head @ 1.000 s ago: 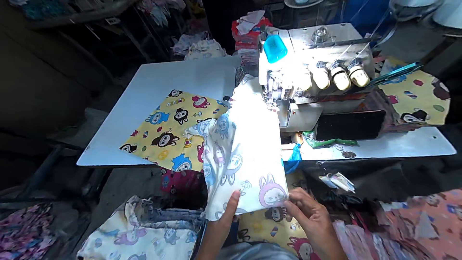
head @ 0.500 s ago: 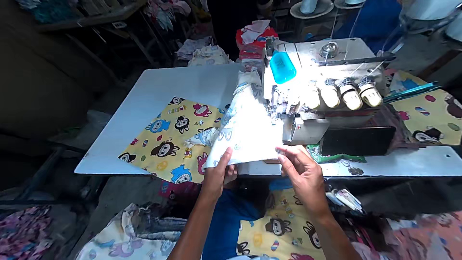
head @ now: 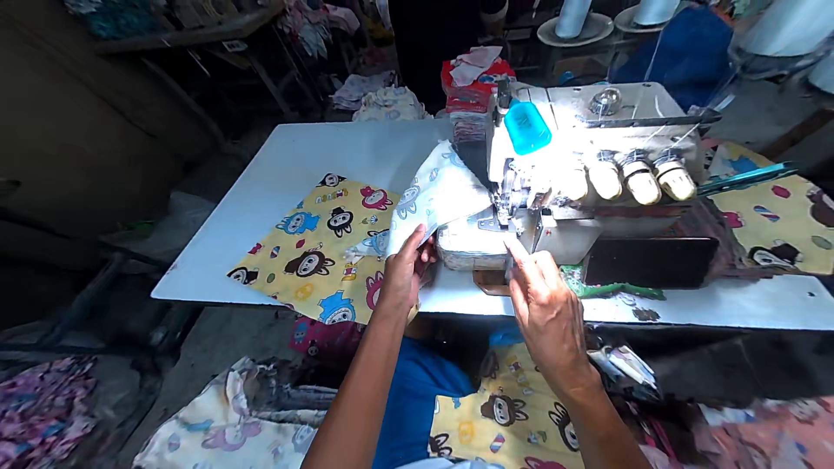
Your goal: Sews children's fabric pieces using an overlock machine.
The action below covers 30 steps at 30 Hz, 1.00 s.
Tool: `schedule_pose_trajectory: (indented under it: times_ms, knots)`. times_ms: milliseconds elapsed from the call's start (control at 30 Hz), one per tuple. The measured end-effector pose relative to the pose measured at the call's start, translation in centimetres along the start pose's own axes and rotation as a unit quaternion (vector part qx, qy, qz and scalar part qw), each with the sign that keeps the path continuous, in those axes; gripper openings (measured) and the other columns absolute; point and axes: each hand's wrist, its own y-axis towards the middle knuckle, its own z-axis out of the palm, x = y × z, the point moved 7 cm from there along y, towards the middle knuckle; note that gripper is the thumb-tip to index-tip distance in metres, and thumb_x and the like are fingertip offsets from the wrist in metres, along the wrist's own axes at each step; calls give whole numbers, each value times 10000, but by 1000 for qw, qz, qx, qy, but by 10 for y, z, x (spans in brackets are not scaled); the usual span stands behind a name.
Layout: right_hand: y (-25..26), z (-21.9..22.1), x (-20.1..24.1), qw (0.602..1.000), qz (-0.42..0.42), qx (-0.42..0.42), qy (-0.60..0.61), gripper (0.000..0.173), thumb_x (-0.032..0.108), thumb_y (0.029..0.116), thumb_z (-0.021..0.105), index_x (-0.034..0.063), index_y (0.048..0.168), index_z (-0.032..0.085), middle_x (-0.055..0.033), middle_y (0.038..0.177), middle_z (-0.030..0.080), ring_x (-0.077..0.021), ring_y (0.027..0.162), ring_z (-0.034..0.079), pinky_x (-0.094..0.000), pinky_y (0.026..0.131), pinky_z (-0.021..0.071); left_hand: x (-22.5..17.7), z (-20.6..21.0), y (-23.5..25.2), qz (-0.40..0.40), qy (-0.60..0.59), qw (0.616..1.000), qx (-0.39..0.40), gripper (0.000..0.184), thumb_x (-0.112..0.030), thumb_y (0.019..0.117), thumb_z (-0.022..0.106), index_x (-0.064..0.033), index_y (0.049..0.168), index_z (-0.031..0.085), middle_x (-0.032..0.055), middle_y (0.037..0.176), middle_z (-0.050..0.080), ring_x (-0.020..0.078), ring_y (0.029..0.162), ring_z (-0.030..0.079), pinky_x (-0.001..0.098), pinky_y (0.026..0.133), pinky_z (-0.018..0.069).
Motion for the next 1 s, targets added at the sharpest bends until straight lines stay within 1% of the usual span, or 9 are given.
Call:
schedule_pose_trajectory:
  times_ms: [133,333,567,700,767,833,867,933,1000]
  knots:
    - [-11,4,2,1000,-8,15,13,406,179,1011,566,29,1382,632,-140,905,670,-263,660,649,-388,541,513,-1,-5,-15,10,8,999,-39,229,-223,1060,559,-55,967,683,-21,734,658,71,680,637,232,731,557]
    - [-17,10,7,996,-5,47,77,435,217,1026,571,-9,1397,588,-102,985,722,-204,715,687,-349,621,565,3,-16,-46,24,27,997,-70,245,-141,1077,513,9,965,672,-1,658,647,83,624,650,219,696,570]
    - [-13,23,19,967,-7,101,232,562,358,1055,548,-37,1452,508,-110,1137,720,-163,998,710,-309,916,574,27,-7,-94,25,67,997,16,246,-55,1073,456,5,954,662,-26,658,635,66,617,632,225,678,560]
    - [-7,24,23,909,16,132,395,583,379,1073,509,0,1513,463,-155,1379,623,-109,1231,622,-262,1076,485,54,9,-129,13,124,980,155,222,-100,1039,485,-7,948,665,-43,689,635,58,633,637,248,677,578]
    - [-3,19,8,899,72,73,425,331,262,1064,536,23,1222,703,-62,1142,704,-44,1050,654,-213,942,528,66,16,-140,1,184,948,258,288,-171,1067,480,-11,972,700,-38,716,662,57,656,648,264,701,580]
    - [-1,13,-24,900,142,-6,412,222,127,1034,555,27,964,741,7,903,714,5,848,654,-183,793,543,64,19,-147,29,254,906,337,291,-194,1080,470,-19,1104,702,-5,804,699,64,681,661,262,697,584]
    - [0,11,-42,900,171,-32,400,208,88,1026,554,16,935,727,9,868,718,5,812,656,-186,770,546,57,19,-150,72,283,893,343,316,-194,1082,480,-27,1234,701,20,829,713,79,674,664,261,667,583]
    - [0,6,-67,895,207,-63,390,171,53,1014,570,-18,977,720,-18,884,717,-9,811,655,-192,769,544,41,14,-154,194,338,883,263,317,-218,1040,567,-51,1276,697,32,810,701,95,660,650,259,629,565]
    - [-1,-2,-64,890,205,-75,401,125,16,983,594,-44,1010,701,-34,915,711,-8,836,658,-185,785,552,28,10,-155,291,370,869,155,473,-331,965,663,-20,1319,628,50,925,689,121,805,658,279,719,567]
